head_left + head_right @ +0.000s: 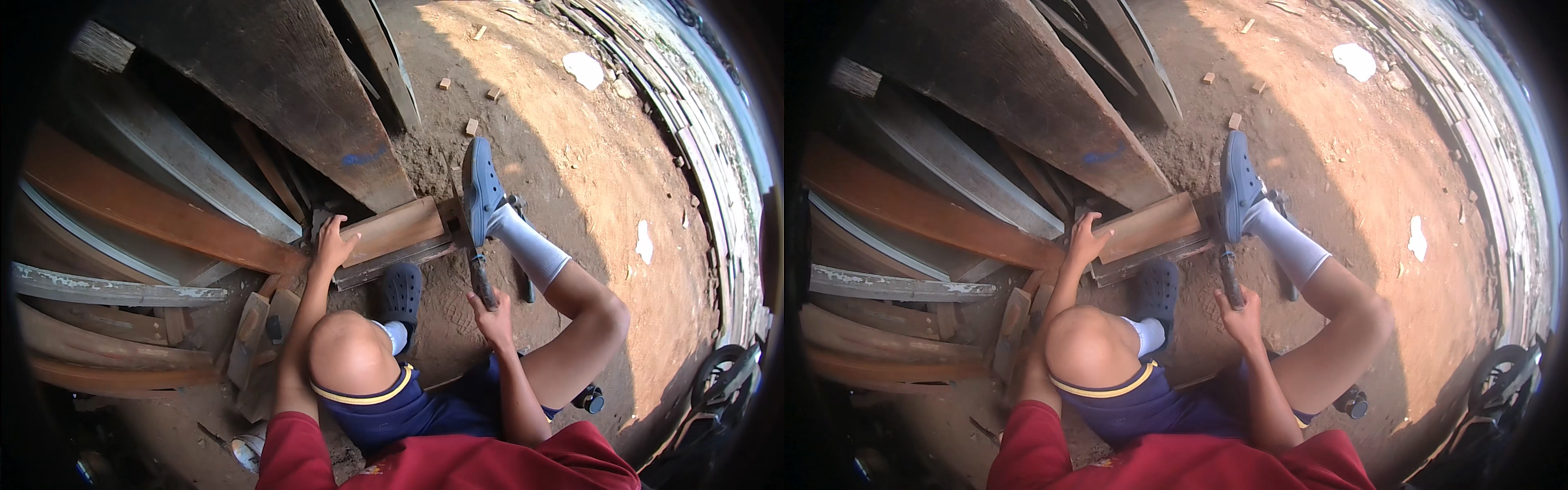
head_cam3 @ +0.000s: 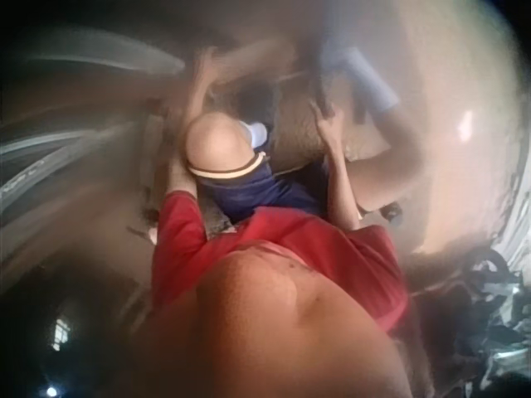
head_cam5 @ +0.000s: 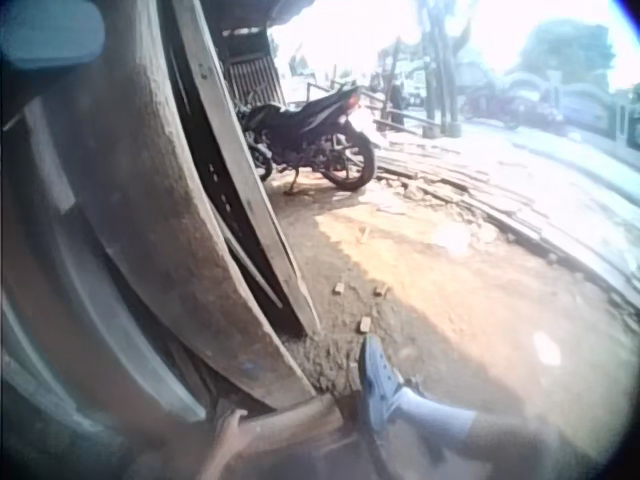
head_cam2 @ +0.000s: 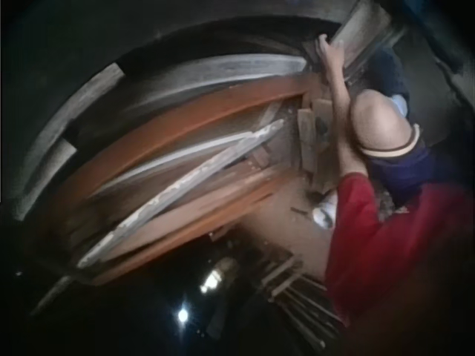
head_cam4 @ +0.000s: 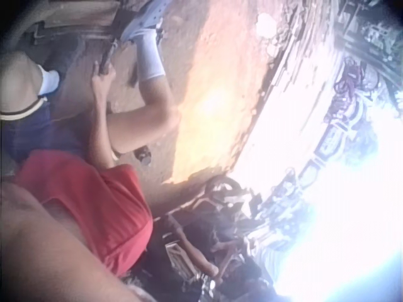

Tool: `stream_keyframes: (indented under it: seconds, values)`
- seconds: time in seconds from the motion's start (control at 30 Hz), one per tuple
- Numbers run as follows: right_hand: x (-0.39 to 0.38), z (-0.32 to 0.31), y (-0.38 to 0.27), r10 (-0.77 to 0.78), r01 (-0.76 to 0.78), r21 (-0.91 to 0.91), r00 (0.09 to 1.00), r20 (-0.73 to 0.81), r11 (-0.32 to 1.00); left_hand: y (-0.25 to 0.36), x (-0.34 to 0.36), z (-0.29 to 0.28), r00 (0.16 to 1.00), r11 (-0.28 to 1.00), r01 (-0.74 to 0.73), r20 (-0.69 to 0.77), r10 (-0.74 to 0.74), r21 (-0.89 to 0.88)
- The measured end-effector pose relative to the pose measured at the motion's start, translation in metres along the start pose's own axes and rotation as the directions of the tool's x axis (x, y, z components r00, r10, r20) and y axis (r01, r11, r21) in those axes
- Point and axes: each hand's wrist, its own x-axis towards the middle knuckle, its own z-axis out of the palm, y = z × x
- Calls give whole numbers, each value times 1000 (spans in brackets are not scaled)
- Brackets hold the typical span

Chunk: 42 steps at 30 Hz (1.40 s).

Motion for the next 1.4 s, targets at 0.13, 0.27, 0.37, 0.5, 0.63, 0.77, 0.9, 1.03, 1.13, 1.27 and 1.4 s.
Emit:
stream_keyframes:
  seconds: [0.13,0.27,0.37,0.5,0.63,0.77,0.9,1.03,1.13,1.27,1.4]
  values:
    - [2,-3,7,49,-49,-25,999,-9,998,-18,7,30,995,985,82,49,-90,151]
    - [8,-1,-3,15,-15,-52,1000,-15,999,-20,23,24,955,959,82,254,-153,270]
    - [14,5,-5,-9,9,-74,1000,-2,997,-51,22,32,953,970,78,270,-141,230]
    - [16,4,2,17,-17,-77,1000,3,997,-57,24,44,947,980,59,299,-115,191]
    - [17,5,5,33,-33,-70,999,-2,997,-59,20,41,947,989,65,304,-104,136]
    - [16,3,16,58,-58,-50,998,2,997,-21,12,16,967,992,-19,254,-13,126]
    - [17,5,5,22,-21,-83,1000,16,996,5,1,8,989,938,-109,131,68,329]
    - [16,7,4,6,-2,-146,1000,28,989,-4,-23,25,981,918,-64,194,-15,391]
    - [13,10,5,45,-38,-127,998,49,991,-7,-35,32,976,926,-72,219,-11,371]
    - [11,15,7,54,-47,-109,997,62,993,-2,-38,31,959,939,-54,281,-47,339]
    - [12,16,5,57,-43,-170,995,77,985,-14,-40,34,938,923,-160,344,32,351]
